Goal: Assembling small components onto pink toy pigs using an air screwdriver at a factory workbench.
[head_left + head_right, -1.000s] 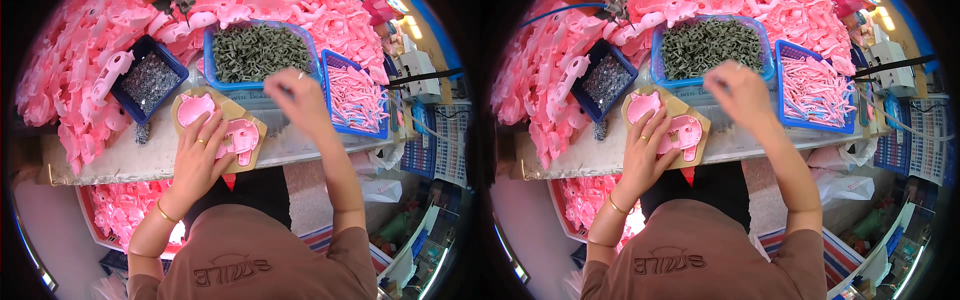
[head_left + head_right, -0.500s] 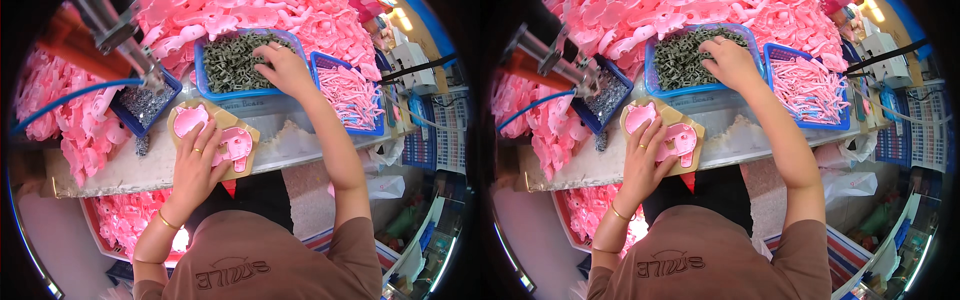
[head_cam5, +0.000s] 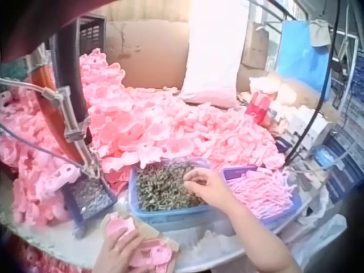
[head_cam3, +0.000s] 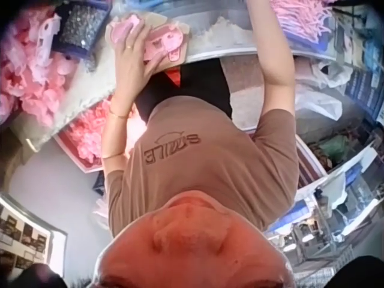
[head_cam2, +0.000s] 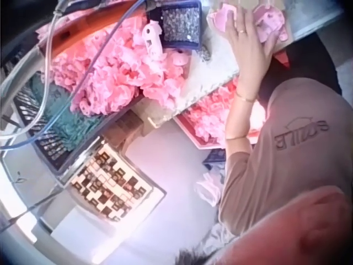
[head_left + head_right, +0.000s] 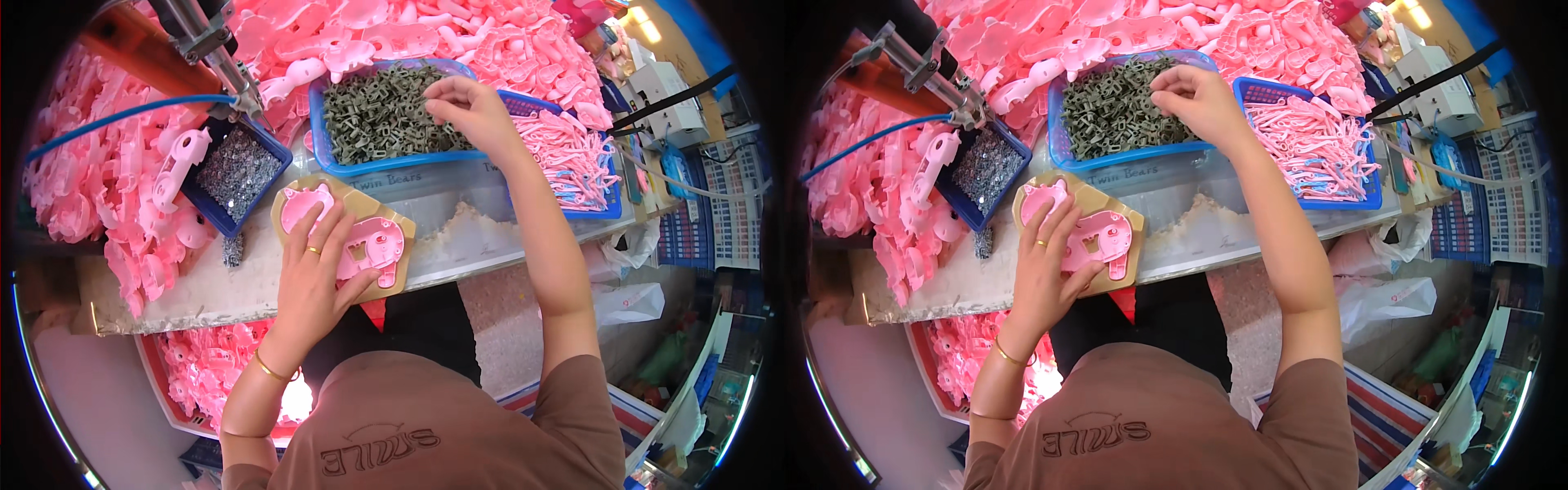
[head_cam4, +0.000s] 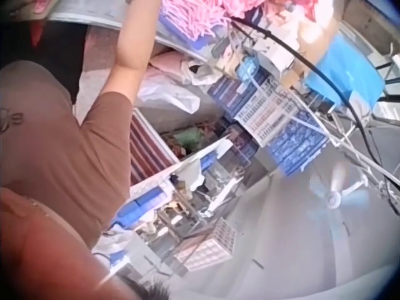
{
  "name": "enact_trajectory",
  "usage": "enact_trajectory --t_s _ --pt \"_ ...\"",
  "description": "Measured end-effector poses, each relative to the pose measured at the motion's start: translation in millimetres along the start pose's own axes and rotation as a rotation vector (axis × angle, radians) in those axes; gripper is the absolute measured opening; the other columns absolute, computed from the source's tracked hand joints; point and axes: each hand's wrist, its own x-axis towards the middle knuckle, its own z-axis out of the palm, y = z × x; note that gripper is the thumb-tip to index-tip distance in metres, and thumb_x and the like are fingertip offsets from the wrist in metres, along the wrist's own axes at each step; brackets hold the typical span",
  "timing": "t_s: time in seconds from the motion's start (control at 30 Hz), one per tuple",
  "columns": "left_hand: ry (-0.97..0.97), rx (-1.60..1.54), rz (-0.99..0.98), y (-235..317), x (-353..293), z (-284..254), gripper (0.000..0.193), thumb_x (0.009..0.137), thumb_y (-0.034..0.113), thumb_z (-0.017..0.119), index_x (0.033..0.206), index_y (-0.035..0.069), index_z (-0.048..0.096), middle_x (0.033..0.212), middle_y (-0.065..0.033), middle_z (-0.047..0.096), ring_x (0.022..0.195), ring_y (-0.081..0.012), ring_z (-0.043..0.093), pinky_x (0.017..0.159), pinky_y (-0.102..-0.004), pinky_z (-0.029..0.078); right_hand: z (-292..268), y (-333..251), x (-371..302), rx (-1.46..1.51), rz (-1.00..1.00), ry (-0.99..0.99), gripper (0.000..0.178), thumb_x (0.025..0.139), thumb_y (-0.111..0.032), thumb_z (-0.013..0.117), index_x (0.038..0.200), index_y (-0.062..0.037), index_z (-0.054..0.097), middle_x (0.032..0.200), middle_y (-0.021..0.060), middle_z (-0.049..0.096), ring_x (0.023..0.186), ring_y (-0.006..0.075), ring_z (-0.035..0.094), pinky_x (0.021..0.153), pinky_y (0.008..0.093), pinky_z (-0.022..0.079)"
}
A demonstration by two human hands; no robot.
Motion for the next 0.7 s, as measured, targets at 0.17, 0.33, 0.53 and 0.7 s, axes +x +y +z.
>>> enact_trajectory --t_s 0.17,0.33,0.53,0.7 --pt "0.163 -0.343 -0.076 15 27 -2 0.056 0.087 0.016 0.072 0.136 0.001 0.052 0.121 -0.0201 0.062 0.114 -0.0361 0.060 0.097 -0.0424 0.046 28 -35 -47 0.075 -0.039 -0.224 0.016 0.086 -0.008 0.072 0.100 -0.0027 0.067 0.089 0.0036 0.070 0.082 0.0081 0.064 0.074 0.0236 0.051" --pt "0.030 -0.564 -0.213 19 37 12 0.036 0.090 0.007 0.068 0.125 0.000 0.062 0.096 -0.0162 0.070 0.085 -0.0233 0.071 0.076 -0.0314 0.054 44 -57 -89 0.103 0.027 -0.341 0.015 0.087 -0.011 0.071 0.097 -0.0004 0.066 0.084 0.0027 0.068 0.079 0.0087 0.064 0.072 0.0252 0.051" --pt "-0.042 -0.749 -0.350 13 27 7 0.025 0.092 0.003 0.065 0.117 -0.002 0.066 0.101 -0.0070 0.071 0.089 -0.0116 0.068 0.080 -0.0259 0.053 -73 19 -82 -0.511 -0.081 0.358 0.019 0.087 -0.009 0.067 0.105 -0.0040 0.069 0.093 0.0075 0.071 0.081 0.0166 0.068 0.074 0.0305 0.053" --pt "-0.051 -1.063 -0.475 15 31 6 0.022 0.094 0.005 0.064 0.114 -0.004 0.066 0.104 -0.0071 0.069 0.092 -0.0130 0.067 0.081 -0.0257 0.055 -149 55 -77 -1.118 -0.214 0.515 0.018 0.083 -0.004 0.065 0.100 -0.0070 0.069 0.098 0.0107 0.068 0.082 0.0279 0.066 0.076 0.0367 0.053"
